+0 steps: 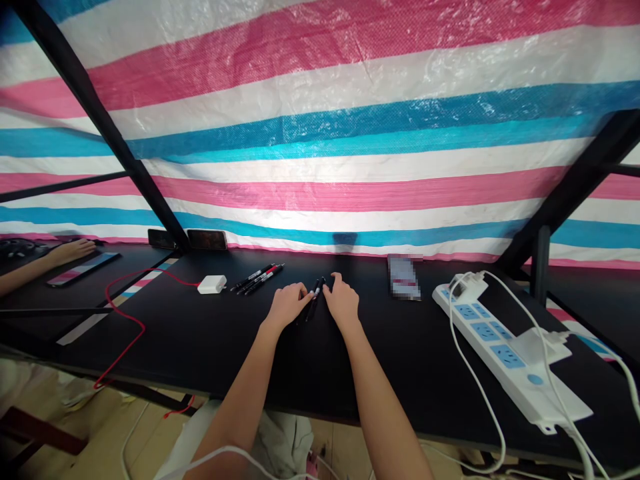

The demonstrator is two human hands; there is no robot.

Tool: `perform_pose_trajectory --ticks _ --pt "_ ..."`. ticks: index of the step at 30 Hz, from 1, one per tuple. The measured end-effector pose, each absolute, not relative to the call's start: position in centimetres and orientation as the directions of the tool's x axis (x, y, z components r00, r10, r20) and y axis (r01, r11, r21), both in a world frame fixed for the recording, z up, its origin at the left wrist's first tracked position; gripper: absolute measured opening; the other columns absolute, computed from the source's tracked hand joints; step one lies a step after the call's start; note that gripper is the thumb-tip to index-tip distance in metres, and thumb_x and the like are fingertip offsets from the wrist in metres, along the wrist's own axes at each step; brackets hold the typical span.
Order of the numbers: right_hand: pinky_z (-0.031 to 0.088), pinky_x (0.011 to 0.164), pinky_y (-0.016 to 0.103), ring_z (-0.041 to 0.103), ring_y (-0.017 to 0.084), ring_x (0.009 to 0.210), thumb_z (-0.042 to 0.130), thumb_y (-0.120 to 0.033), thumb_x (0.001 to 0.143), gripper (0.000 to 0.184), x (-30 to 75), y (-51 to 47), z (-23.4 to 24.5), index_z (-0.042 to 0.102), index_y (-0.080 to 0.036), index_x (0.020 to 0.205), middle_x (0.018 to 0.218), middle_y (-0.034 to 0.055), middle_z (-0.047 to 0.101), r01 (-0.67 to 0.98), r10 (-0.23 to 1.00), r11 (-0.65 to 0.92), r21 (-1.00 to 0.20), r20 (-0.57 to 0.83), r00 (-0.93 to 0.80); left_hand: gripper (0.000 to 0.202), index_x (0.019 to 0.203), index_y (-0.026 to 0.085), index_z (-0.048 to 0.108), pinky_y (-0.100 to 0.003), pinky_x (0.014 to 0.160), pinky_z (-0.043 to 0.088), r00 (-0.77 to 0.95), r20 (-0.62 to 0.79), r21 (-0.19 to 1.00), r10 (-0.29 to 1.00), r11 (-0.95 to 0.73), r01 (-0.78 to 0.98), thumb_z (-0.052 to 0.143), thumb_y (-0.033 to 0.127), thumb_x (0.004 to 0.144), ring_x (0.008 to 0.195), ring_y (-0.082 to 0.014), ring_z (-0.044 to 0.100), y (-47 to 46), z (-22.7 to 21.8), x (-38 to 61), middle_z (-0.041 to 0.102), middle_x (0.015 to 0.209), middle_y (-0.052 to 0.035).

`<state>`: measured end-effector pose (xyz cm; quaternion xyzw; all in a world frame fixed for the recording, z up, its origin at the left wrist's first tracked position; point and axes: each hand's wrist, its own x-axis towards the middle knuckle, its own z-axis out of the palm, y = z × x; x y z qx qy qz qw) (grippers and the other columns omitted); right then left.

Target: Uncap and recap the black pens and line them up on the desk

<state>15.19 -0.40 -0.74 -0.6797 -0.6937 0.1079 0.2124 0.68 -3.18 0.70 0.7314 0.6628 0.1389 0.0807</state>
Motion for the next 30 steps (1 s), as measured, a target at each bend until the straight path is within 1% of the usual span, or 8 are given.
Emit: perform_pose_trajectory --ticks 4,9,12,16,20,30 --pt "0.036 0.063 0.027 0.06 0.021 0.079 0.048 -0.032 0.082 0.034 15.14 -0.46 -0.81 0.046 -0.023 0.115 0.089 0.006 0.063 0.908 0.986 0.105 -0.406 0.162 -0.041 0.031 0.081 0.019 0.052 -0.032 0.076 0.033 0.094 0.113 0.299 0.989 -0.124 0.946 0.037 0.045 0.086 0.088 -0.0187 0.055 -3.24 0.74 0.68 0.061 0.088 -0.0035" --pt "0.035 0.061 0.026 0.059 0.02 0.078 0.045 -0.026 0.083 0.029 15.11 -0.54 -0.86 0.048 -0.022 0.111 0.089 0.0065 0.062 0.909 0.986 0.083 -0.409 0.168 -0.014 0.033 0.08 0.019 0.052 -0.032 0.075 0.034 0.088 0.117 0.29 0.989 -0.118 0.95 0.036 0.047 0.086 0.085 -0.0189 0.055 -3.32 0.82 0.76 0.06 0.087 -0.0036" --pt "0.035 0.062 0.026 0.059 0.019 0.079 0.045 -0.027 0.083 0.028 15.08 -0.54 -0.78 0.048 -0.022 0.111 0.09 0.0066 0.062 0.899 0.984 0.107 -0.425 0.176 -0.034 0.034 0.081 0.019 0.052 -0.033 0.076 0.034 0.086 0.112 0.279 0.99 -0.114 0.954 0.036 0.048 0.086 0.086 -0.019 0.055 -3.4 0.88 1.0 0.06 0.088 -0.0038" --pt "0.033 0.061 0.025 0.058 0.017 0.077 0.044 -0.029 0.084 0.027 15.02 -0.48 -0.68 0.049 -0.025 0.11 0.086 0.0026 0.062 0.855 0.978 0.182 -0.486 0.181 -0.106 0.031 0.081 0.019 0.052 -0.032 0.076 0.034 0.094 0.121 0.27 0.988 -0.124 0.955 0.037 0.045 0.085 0.087 -0.0194 0.055 -3.41 0.79 1.27 0.06 0.089 -0.0041" --pt "0.031 0.06 0.024 0.056 0.016 0.075 0.047 -0.027 0.082 0.029 15.02 -0.44 -0.69 0.049 -0.026 0.111 0.082 -0.0001 0.062 0.82 0.973 0.221 -0.528 0.182 -0.144 0.029 0.08 0.019 0.052 -0.032 0.076 0.034 0.1 0.144 0.275 0.984 -0.137 0.952 0.037 0.043 0.086 0.086 -0.0195 0.055 -3.27 0.46 1.2 0.06 0.088 -0.0042" --pt "0.031 0.059 0.024 0.056 0.016 0.076 0.044 -0.024 0.081 0.03 15.02 -0.45 -0.74 0.049 -0.026 0.111 0.088 0.0005 0.062 0.828 0.973 0.218 -0.516 0.186 -0.14 0.029 0.081 0.019 0.052 -0.031 0.075 0.034 0.098 0.149 0.281 0.984 -0.137 0.95 0.037 0.043 0.086 0.085 -0.0192 0.055 -3.06 0.17 1.09 0.06 0.088 -0.0038"
